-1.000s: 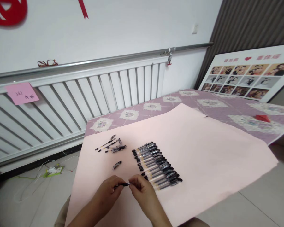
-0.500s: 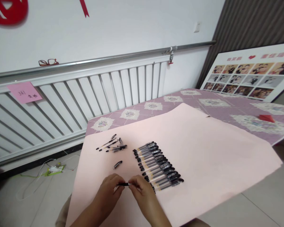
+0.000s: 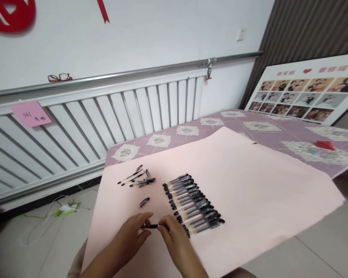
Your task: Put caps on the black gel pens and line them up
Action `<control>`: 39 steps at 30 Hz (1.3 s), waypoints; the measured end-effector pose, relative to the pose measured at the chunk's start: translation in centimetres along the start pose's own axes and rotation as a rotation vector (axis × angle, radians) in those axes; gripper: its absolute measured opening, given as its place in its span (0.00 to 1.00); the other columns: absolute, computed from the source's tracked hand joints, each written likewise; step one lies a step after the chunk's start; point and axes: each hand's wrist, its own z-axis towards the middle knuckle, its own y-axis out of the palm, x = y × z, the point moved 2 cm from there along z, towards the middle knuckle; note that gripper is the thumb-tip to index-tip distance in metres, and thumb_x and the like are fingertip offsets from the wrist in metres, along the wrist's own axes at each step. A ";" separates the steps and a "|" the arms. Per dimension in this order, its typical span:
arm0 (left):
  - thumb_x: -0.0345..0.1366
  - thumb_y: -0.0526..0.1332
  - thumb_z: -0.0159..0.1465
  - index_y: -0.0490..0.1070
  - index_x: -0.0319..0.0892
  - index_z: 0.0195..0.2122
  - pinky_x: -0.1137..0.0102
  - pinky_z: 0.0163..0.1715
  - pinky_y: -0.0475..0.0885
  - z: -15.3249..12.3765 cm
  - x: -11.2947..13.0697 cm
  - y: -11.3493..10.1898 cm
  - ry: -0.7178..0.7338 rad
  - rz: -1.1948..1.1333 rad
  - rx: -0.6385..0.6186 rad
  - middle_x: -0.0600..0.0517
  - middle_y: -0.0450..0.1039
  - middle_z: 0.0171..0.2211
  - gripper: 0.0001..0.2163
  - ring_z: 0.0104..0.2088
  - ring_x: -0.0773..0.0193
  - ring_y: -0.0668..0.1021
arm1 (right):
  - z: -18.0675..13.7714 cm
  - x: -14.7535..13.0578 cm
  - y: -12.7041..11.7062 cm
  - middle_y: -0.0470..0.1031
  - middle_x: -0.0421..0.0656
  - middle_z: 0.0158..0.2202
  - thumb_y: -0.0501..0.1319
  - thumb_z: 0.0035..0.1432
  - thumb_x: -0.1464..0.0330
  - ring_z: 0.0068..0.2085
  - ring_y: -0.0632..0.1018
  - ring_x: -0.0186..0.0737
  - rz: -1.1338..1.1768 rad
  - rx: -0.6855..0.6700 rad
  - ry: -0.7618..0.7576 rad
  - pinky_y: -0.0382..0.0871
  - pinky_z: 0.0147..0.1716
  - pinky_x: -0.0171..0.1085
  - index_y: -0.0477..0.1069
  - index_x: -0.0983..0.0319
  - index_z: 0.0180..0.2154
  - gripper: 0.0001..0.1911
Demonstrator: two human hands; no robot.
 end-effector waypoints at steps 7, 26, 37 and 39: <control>0.37 0.49 0.64 0.71 0.46 0.38 0.68 0.38 0.64 0.2 -0.2 -2.0 0.022 0.133 -0.099 0.52 0.74 0.35 0.11 0.36 0.62 0.73 | 0.1 0.0 -0.2 0.66 0.37 0.26 0.52 0.58 0.67 0.30 0.69 0.35 0.003 0.019 0.032 0.60 0.30 0.33 0.63 0.58 0.28 0.07; 0.31 0.56 0.57 0.70 0.45 0.32 0.72 0.35 0.62 0.1 -0.8 -1.1 -0.021 -0.061 0.034 0.54 0.71 0.32 0.05 0.34 0.65 0.71 | 0.1 0.6 0.2 0.69 0.37 0.29 0.55 0.55 0.66 0.30 0.71 0.35 0.035 0.037 0.037 0.63 0.30 0.32 0.67 0.57 0.35 0.05; 0.30 0.57 0.56 0.70 0.44 0.31 0.71 0.36 0.62 0.3 -0.9 -0.8 -0.013 -0.045 0.047 0.54 0.71 0.32 0.04 0.35 0.64 0.70 | 0.0 0.3 0.1 0.68 0.38 0.27 0.51 0.59 0.62 0.29 0.70 0.36 -0.032 0.026 0.019 0.61 0.30 0.33 0.65 0.59 0.30 0.10; 0.30 0.56 0.56 0.70 0.44 0.31 0.71 0.36 0.62 0.2 -0.8 -0.8 -0.017 -0.046 0.046 0.54 0.70 0.32 0.05 0.35 0.64 0.70 | 0.0 0.3 0.1 0.68 0.38 0.28 0.52 0.58 0.63 0.30 0.70 0.35 0.006 0.036 0.035 0.62 0.30 0.32 0.66 0.58 0.33 0.07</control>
